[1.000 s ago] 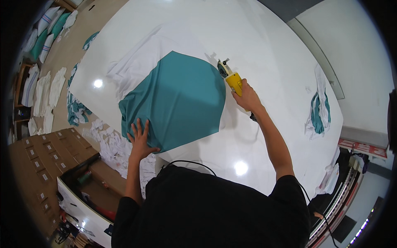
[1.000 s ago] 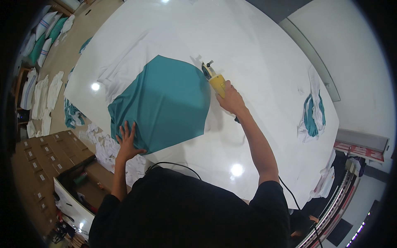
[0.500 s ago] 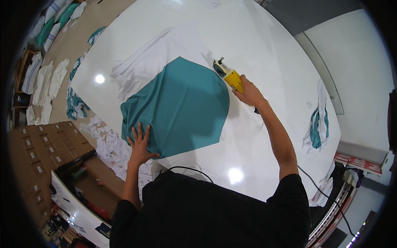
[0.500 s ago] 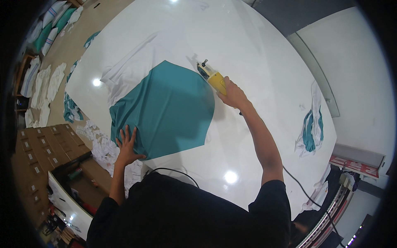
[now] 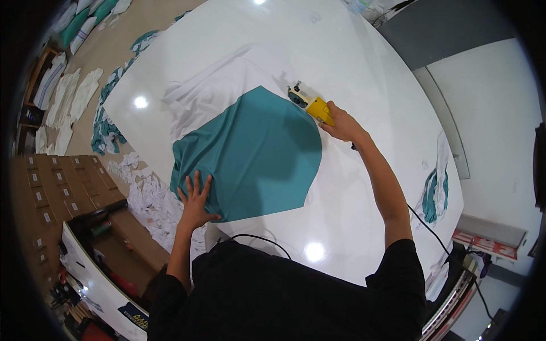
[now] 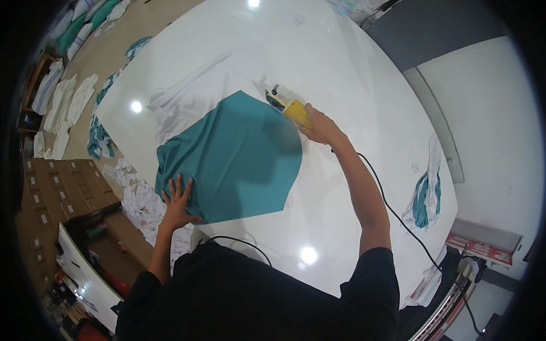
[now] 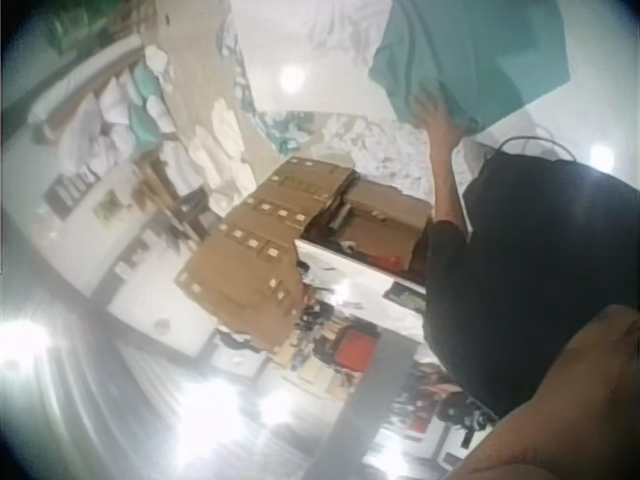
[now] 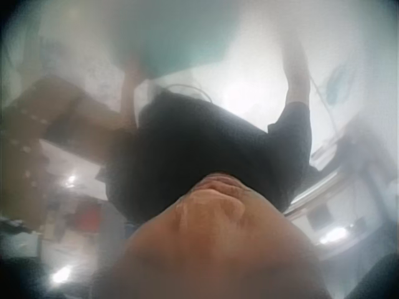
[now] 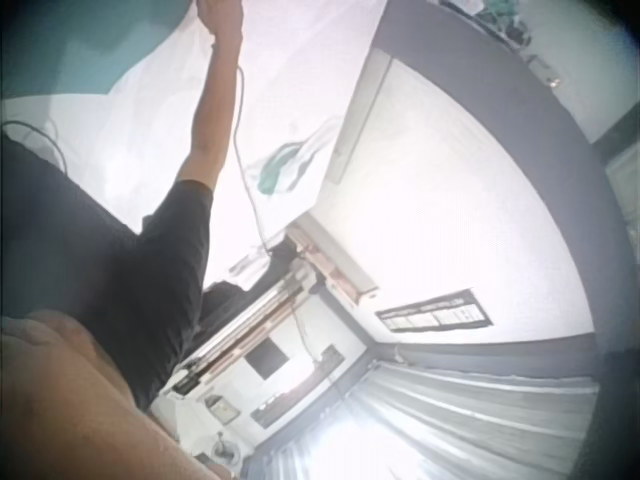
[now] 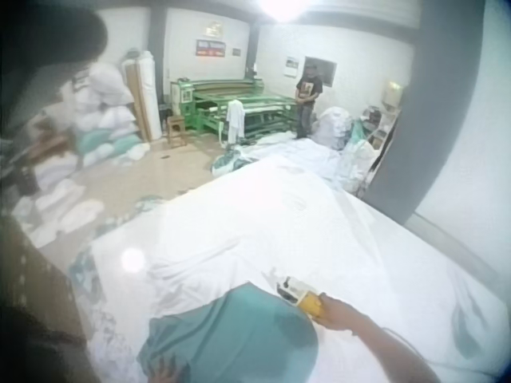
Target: The person uses a power rotary fabric cutter to cut out shapes from a large sheet of green and white fabric on a white production table, then lifts and rearranges the fabric to continue cutting.
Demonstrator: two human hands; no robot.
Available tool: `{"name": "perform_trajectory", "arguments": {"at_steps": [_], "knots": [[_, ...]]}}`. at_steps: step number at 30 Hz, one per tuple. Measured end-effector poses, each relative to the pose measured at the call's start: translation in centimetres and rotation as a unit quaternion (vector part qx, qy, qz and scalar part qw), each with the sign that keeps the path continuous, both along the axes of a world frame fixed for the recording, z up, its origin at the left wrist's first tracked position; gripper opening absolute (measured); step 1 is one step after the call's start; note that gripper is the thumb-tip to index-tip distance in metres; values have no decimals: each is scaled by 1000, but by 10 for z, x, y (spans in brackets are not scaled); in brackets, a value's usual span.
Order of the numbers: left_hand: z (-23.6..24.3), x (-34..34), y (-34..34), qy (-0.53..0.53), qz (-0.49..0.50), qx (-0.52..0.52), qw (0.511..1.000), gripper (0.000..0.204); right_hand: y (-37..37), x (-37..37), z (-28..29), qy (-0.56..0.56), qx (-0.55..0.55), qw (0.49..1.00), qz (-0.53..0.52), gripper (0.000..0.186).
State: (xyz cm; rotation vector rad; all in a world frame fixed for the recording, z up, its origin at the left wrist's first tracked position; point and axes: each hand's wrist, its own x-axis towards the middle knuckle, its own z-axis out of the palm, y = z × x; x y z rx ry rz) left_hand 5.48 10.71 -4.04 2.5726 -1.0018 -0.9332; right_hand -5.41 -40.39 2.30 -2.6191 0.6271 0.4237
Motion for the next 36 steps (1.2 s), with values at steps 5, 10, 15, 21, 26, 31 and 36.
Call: {"name": "perform_trajectory", "arguments": {"at_steps": [5,10,15,21,26,31,36], "knots": [[-5,1,3,-3,0,-6,1000,146,1,21,0,8,0,1000,19,55],[-7,0,6,-1,0,-9,1000,147,9,45,4,25,16,999,32,58],[-6,1,7,-3,-1,-17,1000,146,13,62,-3,-7,7,999,43,61],[-10,0,9,-6,-1,-25,1000,146,22,84,0,-15,10,998,54,61],[-4,1,6,-2,-2,-21,1000,145,27,107,-5,-29,11,998,55,60],[6,5,4,-23,-20,10,999,137,35,161,-17,-69,-3,996,52,59],[13,29,-20,-58,47,-9,997,107,38,230,-36,-152,17,985,-80,58]]}}
